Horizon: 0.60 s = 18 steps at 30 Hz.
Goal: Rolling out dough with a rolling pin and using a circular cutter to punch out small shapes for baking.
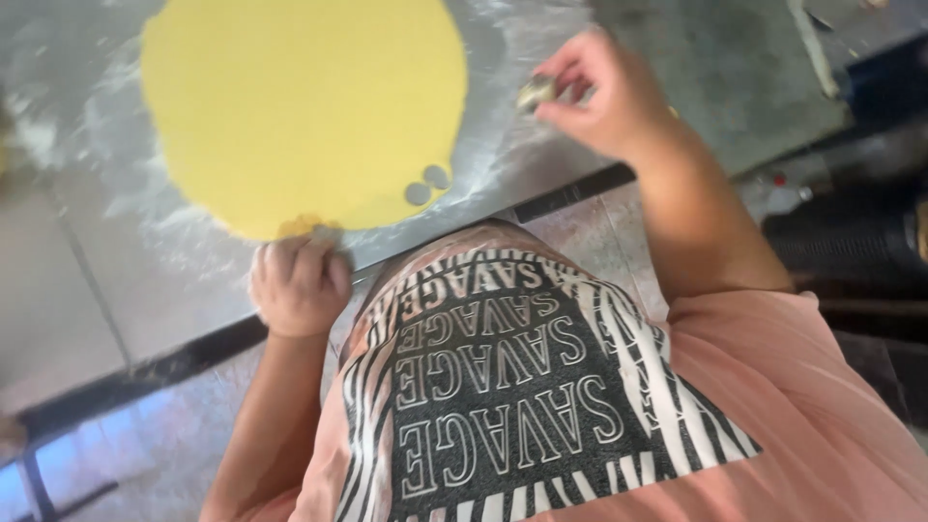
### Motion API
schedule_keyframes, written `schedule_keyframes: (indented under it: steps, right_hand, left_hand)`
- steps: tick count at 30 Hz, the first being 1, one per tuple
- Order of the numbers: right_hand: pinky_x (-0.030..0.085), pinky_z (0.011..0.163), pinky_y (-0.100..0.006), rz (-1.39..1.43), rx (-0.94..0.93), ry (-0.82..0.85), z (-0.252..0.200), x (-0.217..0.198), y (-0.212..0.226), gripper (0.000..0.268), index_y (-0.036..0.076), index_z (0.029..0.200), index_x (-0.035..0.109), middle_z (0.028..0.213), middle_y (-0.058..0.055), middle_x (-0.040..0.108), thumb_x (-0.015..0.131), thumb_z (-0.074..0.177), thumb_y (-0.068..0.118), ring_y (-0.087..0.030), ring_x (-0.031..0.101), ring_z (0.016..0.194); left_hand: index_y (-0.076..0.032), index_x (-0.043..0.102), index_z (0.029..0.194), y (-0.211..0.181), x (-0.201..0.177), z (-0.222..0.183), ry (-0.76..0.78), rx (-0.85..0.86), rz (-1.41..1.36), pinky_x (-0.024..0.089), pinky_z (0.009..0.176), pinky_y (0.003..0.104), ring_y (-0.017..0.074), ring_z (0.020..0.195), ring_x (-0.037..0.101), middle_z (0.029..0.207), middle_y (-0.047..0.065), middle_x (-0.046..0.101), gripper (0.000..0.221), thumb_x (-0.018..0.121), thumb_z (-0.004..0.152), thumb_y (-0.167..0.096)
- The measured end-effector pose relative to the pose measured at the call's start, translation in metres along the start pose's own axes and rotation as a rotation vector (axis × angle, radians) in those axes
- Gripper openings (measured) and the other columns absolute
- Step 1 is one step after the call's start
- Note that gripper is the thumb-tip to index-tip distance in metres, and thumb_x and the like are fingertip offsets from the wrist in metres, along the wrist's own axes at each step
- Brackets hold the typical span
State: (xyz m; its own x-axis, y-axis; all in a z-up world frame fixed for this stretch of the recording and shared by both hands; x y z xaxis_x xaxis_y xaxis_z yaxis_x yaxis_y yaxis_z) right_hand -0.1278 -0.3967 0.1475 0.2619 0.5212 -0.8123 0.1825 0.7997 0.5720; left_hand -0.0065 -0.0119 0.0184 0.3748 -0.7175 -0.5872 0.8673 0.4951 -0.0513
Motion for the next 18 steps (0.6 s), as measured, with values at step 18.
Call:
schedule_keyframes:
  steps: [18]
  right_hand:
    - [0.057, 0.091, -0.036, -0.128, -0.594, 0.4, 0.032, 0.128, 0.077, 0.04, 0.012, 0.116, 0.059, 0.091, -0.003, 0.073, 0.085, 0.086, 0.015, -0.022, 0.074, 0.093]
  left_hand:
    - [-0.015, 0.067, 0.078, 0.006, 0.009, -0.011, -0.127, -0.076, -0.082, 0.051, 0.058, 0.037, 0.0268, 0.066, 0.057, 0.085, 0.006, 0.056, 0.005, 0.066, 0.083, -0.014]
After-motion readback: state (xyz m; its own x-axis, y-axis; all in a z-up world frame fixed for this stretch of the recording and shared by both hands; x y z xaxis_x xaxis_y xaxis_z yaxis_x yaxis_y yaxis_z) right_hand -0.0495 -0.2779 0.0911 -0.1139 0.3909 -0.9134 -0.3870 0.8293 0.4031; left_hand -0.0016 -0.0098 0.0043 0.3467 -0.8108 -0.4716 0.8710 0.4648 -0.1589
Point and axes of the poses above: each hand's wrist, its own z-axis towards the middle knuckle, its own x-axis out of the palm, y = z × x, the point moved 1 cm from there along z, towards the middle knuckle
